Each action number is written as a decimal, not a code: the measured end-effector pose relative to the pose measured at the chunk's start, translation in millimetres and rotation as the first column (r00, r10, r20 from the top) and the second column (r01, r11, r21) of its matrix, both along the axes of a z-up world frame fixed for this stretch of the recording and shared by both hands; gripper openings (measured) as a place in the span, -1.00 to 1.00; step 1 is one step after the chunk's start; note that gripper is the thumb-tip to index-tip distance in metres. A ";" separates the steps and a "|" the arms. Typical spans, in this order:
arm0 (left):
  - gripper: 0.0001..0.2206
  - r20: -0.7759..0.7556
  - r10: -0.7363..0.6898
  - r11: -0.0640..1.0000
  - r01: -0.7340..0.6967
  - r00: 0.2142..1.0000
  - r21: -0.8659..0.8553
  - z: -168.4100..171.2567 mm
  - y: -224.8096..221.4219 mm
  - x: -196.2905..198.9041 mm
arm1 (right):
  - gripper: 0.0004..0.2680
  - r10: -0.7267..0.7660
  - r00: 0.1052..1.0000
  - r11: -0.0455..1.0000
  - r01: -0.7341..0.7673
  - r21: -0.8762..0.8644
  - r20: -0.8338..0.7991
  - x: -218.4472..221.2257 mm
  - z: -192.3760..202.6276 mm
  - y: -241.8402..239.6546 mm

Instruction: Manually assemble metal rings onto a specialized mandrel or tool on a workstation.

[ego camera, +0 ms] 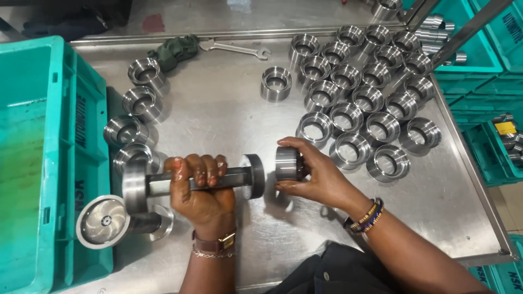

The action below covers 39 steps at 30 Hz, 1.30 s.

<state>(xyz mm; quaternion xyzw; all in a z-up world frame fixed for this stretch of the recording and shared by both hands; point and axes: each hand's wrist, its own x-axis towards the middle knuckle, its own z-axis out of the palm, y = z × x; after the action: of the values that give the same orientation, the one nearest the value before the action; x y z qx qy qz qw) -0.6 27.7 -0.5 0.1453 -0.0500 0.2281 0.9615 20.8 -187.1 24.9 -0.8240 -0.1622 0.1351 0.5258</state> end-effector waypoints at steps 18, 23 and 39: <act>-0.83 0.041 0.079 0.936 -0.088 0.996 0.339 15.2 -3.3 -9.6 | -0.36 -0.044 0.994 0.444 0.109 -0.889 0.100 92.0 37.3 -37.0; -0.85 0.043 0.098 0.917 -0.107 0.994 0.386 16.2 0.6 -10.9 | -0.33 0.049 0.993 0.492 0.066 -0.868 0.103 117.1 3.7 -42.7; -0.87 -0.015 0.072 0.902 -0.059 0.997 0.427 15.3 0.6 -12.1 | -0.36 0.220 0.972 0.409 -0.020 -0.912 0.077 178.3 -9.3 -13.0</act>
<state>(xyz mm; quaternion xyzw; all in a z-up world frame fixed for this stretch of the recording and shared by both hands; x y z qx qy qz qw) -12.8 28.2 14.8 0.3568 -0.0790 0.2417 0.8989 199.1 -200.1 15.6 -0.9716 -0.1705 0.1615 -0.0302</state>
